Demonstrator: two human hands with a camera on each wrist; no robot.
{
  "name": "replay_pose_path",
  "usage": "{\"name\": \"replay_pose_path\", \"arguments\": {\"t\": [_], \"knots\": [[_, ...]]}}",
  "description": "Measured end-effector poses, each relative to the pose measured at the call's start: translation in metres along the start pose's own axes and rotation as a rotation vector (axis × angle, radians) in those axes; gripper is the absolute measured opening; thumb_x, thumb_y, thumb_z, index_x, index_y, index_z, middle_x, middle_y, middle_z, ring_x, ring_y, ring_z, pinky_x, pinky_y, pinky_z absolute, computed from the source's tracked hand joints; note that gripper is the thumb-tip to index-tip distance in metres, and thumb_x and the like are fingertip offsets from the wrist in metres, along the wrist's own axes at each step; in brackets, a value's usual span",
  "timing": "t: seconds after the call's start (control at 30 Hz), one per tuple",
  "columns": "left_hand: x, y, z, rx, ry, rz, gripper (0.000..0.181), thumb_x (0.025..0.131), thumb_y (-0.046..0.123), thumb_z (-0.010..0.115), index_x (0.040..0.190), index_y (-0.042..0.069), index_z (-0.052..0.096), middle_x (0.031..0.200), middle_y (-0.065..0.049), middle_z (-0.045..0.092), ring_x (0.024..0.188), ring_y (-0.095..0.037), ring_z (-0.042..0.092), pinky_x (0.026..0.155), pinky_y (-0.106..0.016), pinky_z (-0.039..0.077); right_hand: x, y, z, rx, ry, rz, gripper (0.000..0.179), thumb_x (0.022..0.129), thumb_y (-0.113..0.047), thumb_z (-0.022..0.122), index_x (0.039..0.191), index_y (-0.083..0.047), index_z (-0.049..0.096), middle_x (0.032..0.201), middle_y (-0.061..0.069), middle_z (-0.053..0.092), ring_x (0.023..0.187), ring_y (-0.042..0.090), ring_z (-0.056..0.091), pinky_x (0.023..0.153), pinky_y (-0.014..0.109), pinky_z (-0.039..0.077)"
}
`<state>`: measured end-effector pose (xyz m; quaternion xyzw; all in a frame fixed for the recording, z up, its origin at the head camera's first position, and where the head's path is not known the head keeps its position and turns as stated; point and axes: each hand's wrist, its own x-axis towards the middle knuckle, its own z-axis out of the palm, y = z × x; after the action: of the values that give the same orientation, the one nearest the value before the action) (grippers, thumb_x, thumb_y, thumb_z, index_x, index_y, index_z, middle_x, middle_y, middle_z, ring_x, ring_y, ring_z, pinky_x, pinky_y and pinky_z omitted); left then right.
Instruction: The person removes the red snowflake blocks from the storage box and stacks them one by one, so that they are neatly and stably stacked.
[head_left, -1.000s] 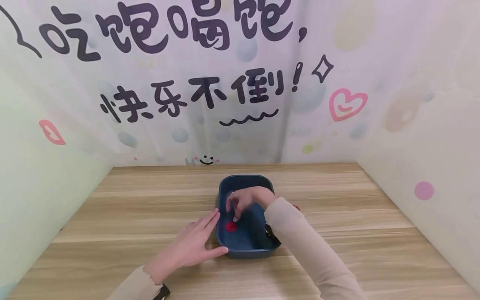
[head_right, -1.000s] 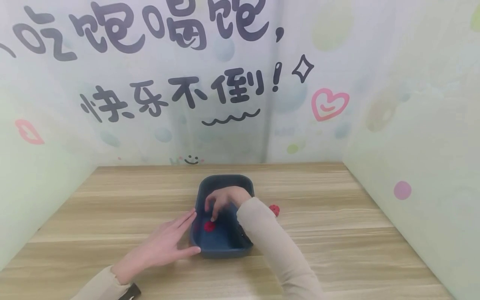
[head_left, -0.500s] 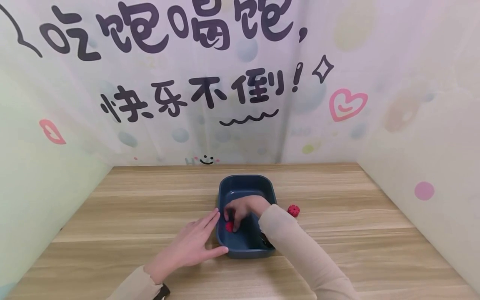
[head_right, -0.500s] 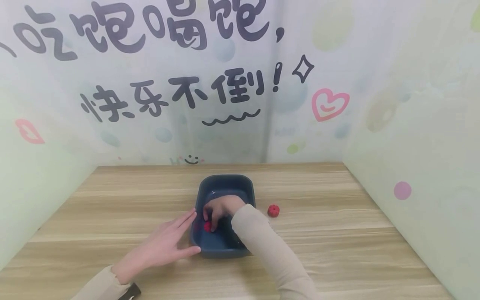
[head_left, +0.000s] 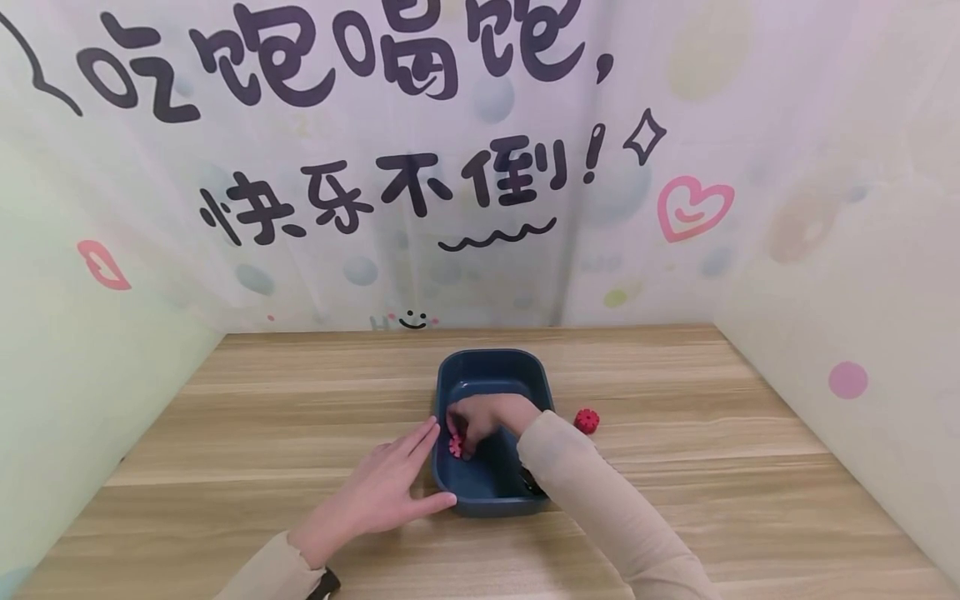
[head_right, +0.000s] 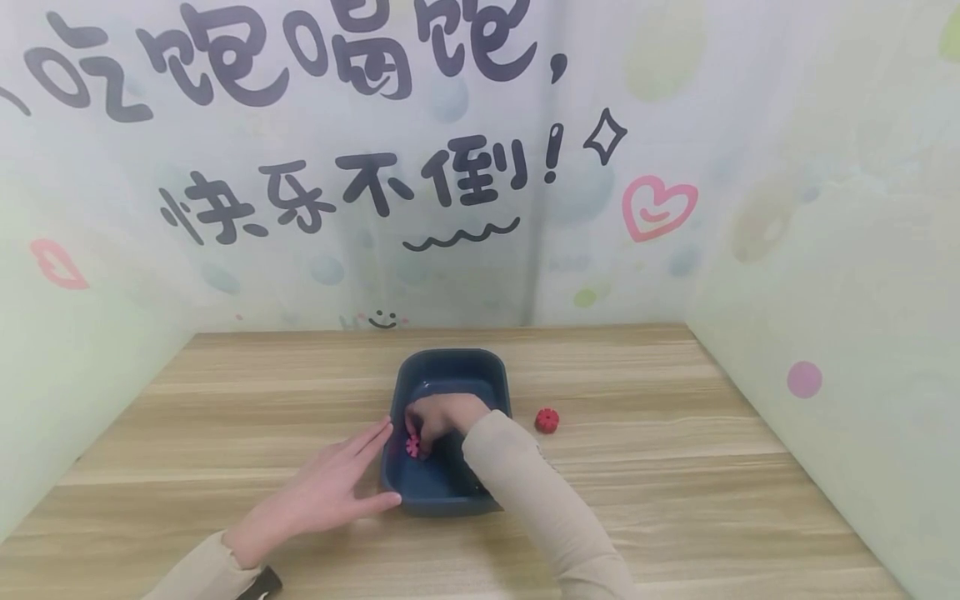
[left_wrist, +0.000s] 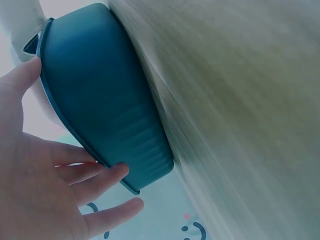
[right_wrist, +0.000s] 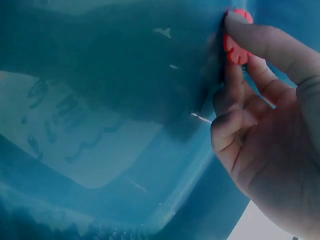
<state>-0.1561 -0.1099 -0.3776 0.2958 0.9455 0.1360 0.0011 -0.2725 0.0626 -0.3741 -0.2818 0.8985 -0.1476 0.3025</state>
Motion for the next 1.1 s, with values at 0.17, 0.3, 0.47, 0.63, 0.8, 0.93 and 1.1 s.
{"name": "replay_pose_path", "arguments": {"t": [0.17,0.3,0.47,0.63,0.8,0.93,1.1], "knots": [[-0.0001,0.0012,-0.001,0.003,-0.002,0.003,0.089,0.077,0.067,0.044,0.137,0.002,0.03,0.141,-0.01,0.025,0.122,-0.026,0.033,0.09,-0.048,0.034,0.0006,0.0015,0.0005,0.038,0.017,0.003,0.028,0.071,-0.012,0.074,0.086,-0.017,0.051,0.079,-0.001,0.054,0.07,0.014,0.05,0.06,0.026,0.045],[-0.0002,0.0015,-0.0009,0.0,-0.005,0.006,0.089,0.077,0.066,0.044,0.136,0.002,0.03,0.141,-0.01,0.026,0.122,-0.026,0.034,0.089,-0.049,0.034,0.0003,0.0027,0.0006,0.098,-0.012,0.005,0.029,0.071,-0.008,0.072,0.088,-0.017,0.05,0.082,0.0,0.054,0.071,0.014,0.05,0.06,0.026,0.046],[-0.0003,0.0017,0.0,-0.002,-0.003,0.006,0.088,0.077,0.066,0.044,0.137,0.003,0.03,0.141,-0.01,0.026,0.122,-0.026,0.034,0.089,-0.049,0.034,-0.0002,0.0031,0.0007,0.123,-0.037,0.005,0.029,0.072,-0.005,0.071,0.089,-0.016,0.051,0.084,0.001,0.053,0.073,0.015,0.05,0.061,0.027,0.046],[-0.0001,0.0013,0.0003,0.003,0.002,0.012,0.089,0.077,0.066,0.044,0.136,0.002,0.031,0.141,-0.01,0.026,0.122,-0.026,0.034,0.089,-0.049,0.035,0.0002,0.0035,0.0007,0.117,-0.038,0.001,0.029,0.071,-0.003,0.071,0.088,-0.016,0.051,0.083,0.001,0.053,0.071,0.015,0.05,0.06,0.026,0.046],[0.0001,0.0011,0.0004,0.004,0.0,0.016,0.089,0.077,0.067,0.043,0.136,0.002,0.031,0.141,-0.011,0.026,0.121,-0.026,0.034,0.089,-0.049,0.034,-0.0003,0.0032,0.001,0.111,-0.035,0.006,0.028,0.071,-0.003,0.071,0.087,-0.016,0.052,0.083,0.001,0.054,0.072,0.015,0.05,0.06,0.026,0.045],[0.0003,0.0006,0.0009,0.007,-0.001,0.016,0.09,0.076,0.068,0.042,0.136,0.002,0.031,0.141,-0.011,0.026,0.121,-0.027,0.035,0.089,-0.049,0.035,-0.0008,0.0027,0.001,0.089,-0.027,0.017,0.026,0.072,-0.005,0.071,0.086,-0.018,0.053,0.083,0.0,0.054,0.073,0.015,0.05,0.063,0.026,0.046],[0.0004,0.0006,0.0014,0.001,0.003,0.015,0.09,0.076,0.068,0.042,0.136,0.002,0.031,0.141,-0.01,0.026,0.12,-0.027,0.035,0.089,-0.049,0.035,-0.0015,0.0019,0.0008,0.075,-0.023,0.022,0.024,0.072,-0.008,0.071,0.087,-0.018,0.055,0.083,-0.001,0.055,0.075,0.014,0.051,0.064,0.026,0.045]]}}
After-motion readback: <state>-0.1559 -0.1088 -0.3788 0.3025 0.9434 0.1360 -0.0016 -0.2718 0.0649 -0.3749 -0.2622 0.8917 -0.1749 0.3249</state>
